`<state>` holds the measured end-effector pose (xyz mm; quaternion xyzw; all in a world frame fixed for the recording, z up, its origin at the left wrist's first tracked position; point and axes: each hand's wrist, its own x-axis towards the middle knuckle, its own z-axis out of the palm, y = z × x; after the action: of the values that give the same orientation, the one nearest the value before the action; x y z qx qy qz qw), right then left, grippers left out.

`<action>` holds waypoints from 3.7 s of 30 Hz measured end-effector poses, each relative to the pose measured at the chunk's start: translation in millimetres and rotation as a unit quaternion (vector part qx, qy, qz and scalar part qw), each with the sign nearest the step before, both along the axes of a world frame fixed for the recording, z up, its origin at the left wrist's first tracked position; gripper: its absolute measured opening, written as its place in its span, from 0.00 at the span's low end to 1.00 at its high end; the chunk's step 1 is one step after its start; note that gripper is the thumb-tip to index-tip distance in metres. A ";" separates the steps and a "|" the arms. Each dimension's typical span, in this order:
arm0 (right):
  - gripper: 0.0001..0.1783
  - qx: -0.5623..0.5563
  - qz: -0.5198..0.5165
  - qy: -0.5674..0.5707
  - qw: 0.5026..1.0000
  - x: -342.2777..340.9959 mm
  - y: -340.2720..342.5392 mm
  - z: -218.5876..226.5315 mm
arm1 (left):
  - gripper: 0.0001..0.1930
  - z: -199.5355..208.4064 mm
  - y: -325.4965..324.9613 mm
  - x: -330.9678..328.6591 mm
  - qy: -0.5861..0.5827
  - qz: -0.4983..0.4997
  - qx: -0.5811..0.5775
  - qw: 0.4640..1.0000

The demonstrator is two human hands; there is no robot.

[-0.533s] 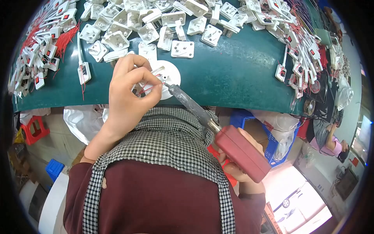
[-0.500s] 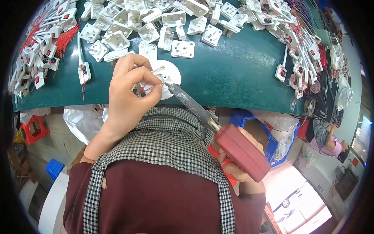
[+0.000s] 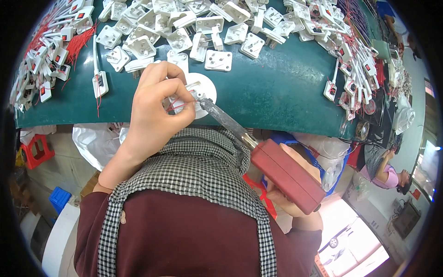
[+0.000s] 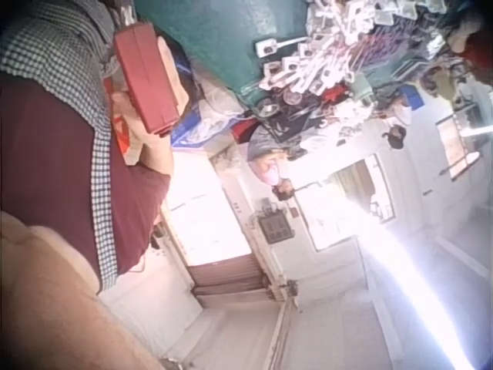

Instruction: The person solders electrical wires onto small white plastic switch components using a soldering iron and solder wire.

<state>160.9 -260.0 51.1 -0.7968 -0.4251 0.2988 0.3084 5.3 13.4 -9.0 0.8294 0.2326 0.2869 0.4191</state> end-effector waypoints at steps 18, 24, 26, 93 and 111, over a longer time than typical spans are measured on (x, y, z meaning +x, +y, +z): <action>0.50 0.200 -0.206 0.268 0.920 -7.5 9.1 8.9 | 0.05 6.1 -0.6 -1.2 0.042 -0.010 -0.022 0.999; 0.43 0.290 -0.279 0.319 0.858 -18.9 -6.1 -19.6 | 0.05 5.9 1.2 3.6 0.046 -0.029 0.002 0.999; 0.42 0.347 -0.294 0.359 0.815 -12.7 -4.7 -32.7 | 0.05 6.3 1.1 0.2 0.054 -0.011 0.015 0.998; 0.52 -0.046 -0.120 -0.363 0.923 -5.7 6.2 -42.1 | 0.11 27.3 58.3 -6.3 0.065 -0.357 0.245 0.899; 0.66 0.388 0.006 0.110 0.915 -27.3 110.2 -39.6 | 0.26 45.1 -8.7 -1.8 0.066 -0.286 -0.015 0.956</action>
<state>133.5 -149.8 11.5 -0.5738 -0.4762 0.1979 0.6362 3.5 4.7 36.2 0.8719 0.0169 0.0964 0.4799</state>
